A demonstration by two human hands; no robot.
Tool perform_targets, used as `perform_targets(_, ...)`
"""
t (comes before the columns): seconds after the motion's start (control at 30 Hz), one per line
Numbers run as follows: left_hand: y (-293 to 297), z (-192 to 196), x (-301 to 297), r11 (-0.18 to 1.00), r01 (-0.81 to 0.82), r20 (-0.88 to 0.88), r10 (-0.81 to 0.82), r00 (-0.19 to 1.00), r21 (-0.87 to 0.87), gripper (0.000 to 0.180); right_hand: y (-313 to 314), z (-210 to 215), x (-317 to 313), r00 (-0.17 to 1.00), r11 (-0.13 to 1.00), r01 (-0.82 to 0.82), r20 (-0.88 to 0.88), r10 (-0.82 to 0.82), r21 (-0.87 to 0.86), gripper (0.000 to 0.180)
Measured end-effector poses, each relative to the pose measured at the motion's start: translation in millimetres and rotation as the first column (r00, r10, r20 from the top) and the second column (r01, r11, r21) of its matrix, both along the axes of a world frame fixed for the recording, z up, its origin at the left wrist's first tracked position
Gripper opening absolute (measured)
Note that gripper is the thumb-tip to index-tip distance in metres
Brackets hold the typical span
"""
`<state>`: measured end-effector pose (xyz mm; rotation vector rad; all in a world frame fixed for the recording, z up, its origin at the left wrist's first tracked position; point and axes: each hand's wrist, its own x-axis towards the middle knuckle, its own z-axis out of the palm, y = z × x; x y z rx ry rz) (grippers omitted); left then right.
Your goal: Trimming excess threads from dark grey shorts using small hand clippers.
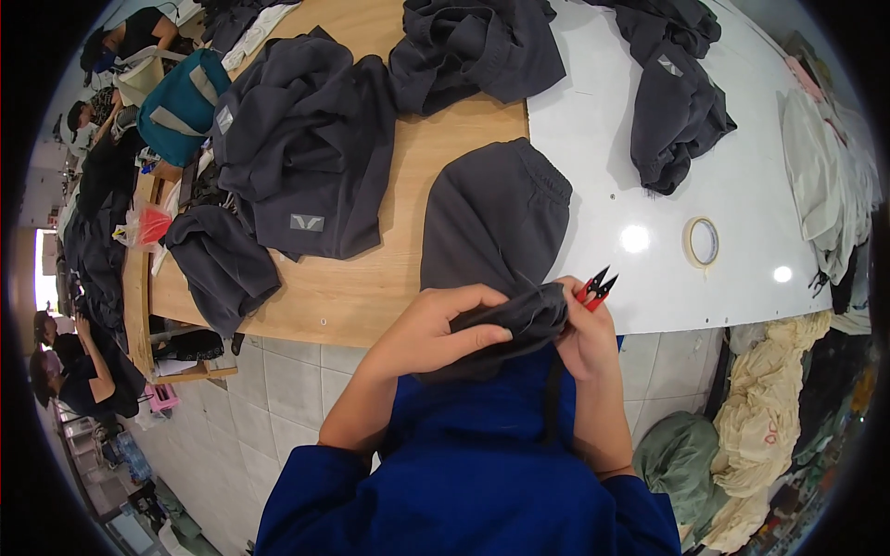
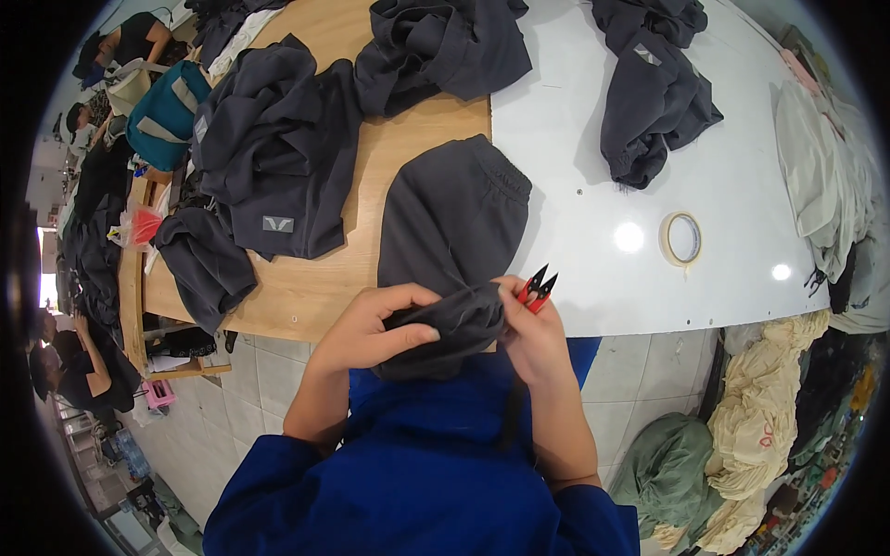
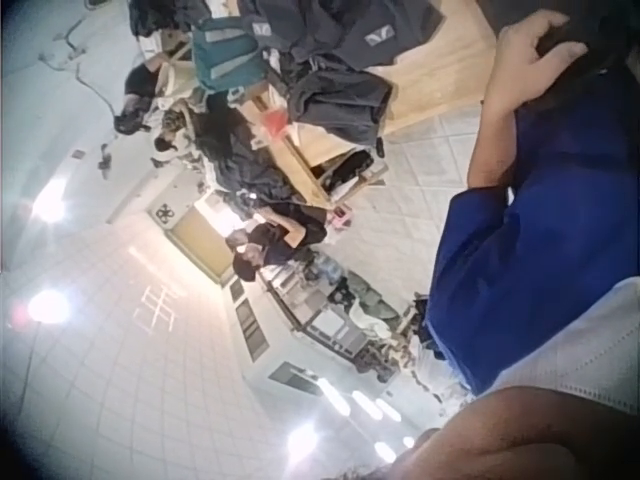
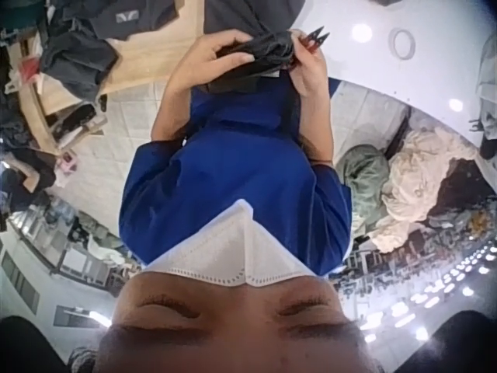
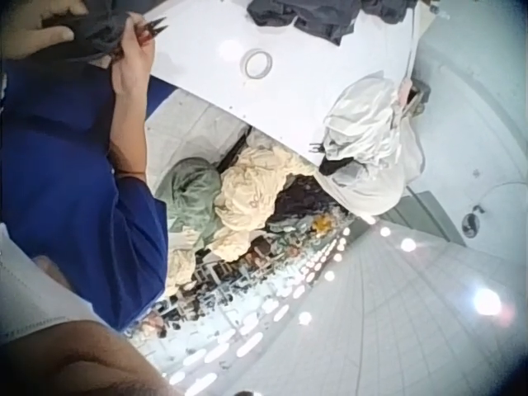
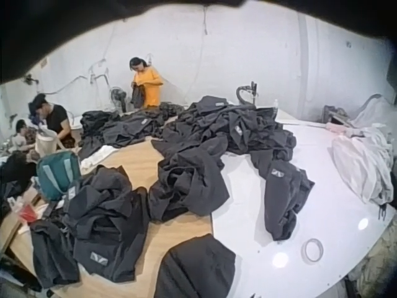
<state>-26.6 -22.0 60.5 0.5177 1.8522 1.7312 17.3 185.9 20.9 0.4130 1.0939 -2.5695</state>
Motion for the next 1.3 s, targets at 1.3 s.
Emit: perform_targets(1.3, 19.0, 3.1, 10.9, 0.87, -0.424, 0.267, 0.359, 0.894, 0.251, 0.032, -22.4, 31.6, 16.1, 0.678, 0.248, 0.635, -0.682, 0.275, 0.732, 0.027)
